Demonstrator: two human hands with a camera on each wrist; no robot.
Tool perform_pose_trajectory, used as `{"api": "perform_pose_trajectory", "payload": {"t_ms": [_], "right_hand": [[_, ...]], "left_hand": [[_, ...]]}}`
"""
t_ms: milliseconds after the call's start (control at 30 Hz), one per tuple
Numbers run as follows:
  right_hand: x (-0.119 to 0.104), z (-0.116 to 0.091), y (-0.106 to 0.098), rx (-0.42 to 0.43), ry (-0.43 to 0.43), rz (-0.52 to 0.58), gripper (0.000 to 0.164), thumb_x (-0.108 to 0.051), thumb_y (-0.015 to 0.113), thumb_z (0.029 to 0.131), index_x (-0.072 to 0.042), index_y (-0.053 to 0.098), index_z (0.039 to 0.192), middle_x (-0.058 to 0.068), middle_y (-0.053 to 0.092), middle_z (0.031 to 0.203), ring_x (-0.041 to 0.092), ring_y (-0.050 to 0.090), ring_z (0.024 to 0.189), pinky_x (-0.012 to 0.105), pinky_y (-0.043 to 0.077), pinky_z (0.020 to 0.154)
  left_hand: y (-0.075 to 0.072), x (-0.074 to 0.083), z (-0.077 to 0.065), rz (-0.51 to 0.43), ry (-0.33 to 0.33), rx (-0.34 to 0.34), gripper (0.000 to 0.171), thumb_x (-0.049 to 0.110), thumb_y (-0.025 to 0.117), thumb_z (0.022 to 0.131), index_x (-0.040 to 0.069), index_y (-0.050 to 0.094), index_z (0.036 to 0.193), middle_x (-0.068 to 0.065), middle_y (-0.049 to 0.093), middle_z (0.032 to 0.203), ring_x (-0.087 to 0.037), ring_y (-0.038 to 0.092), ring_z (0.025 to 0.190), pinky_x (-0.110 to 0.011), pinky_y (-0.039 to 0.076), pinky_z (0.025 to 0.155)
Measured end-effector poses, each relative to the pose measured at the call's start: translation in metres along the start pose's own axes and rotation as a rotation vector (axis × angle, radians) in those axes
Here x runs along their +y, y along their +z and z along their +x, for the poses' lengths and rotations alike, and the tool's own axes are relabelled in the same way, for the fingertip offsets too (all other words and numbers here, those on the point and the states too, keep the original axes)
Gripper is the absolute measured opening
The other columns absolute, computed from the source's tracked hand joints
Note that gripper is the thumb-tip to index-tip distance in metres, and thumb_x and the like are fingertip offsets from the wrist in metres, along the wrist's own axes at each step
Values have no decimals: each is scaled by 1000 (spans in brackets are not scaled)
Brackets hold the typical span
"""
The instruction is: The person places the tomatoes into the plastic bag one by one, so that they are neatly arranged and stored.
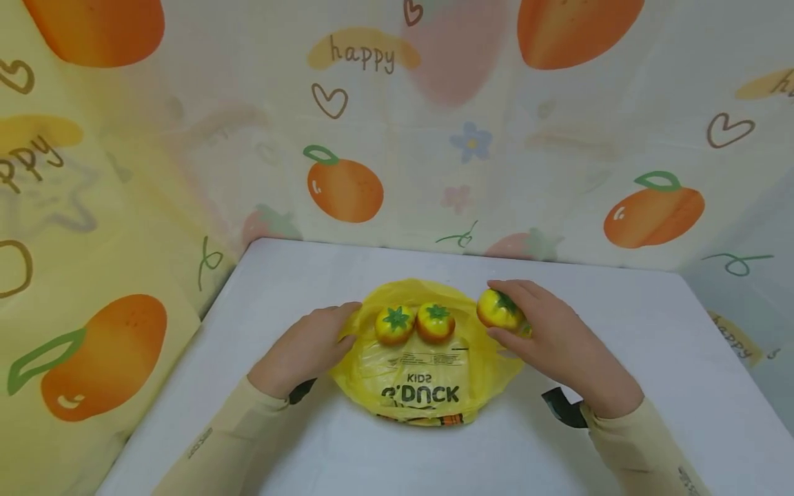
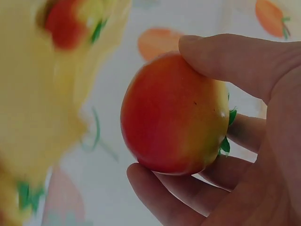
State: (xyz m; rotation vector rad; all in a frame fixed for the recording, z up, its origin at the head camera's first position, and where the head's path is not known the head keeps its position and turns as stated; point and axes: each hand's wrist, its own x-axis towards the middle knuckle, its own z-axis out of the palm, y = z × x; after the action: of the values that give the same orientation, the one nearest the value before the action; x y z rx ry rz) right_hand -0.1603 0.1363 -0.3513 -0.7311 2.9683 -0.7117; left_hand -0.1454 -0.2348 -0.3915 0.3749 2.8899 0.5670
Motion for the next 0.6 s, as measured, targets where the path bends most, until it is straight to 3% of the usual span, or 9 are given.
{"api": "perform_pose_trajectory", "payload": {"t_ms": [400,600], "right_hand": [[-63,28,50,-118,-96,32,69,-43,82,97,-24,54,157,1,60,154,24,61,139,51,53,118],[-84,34,67,-138,-163,26,68,-42,83,96,-24,55,156,-1,62,150,21,62,135,46,53,118]], "left_hand": [[-2,5,-2,-14,-28,-5,52,12,65,105,4,55,155,-16,69,146,-35,67,133,-54,55,114],[-3,4,-4,6,28,32,49,6,62,103,2,58,152,-16,74,136,-34,72,119,-52,60,106]]}}
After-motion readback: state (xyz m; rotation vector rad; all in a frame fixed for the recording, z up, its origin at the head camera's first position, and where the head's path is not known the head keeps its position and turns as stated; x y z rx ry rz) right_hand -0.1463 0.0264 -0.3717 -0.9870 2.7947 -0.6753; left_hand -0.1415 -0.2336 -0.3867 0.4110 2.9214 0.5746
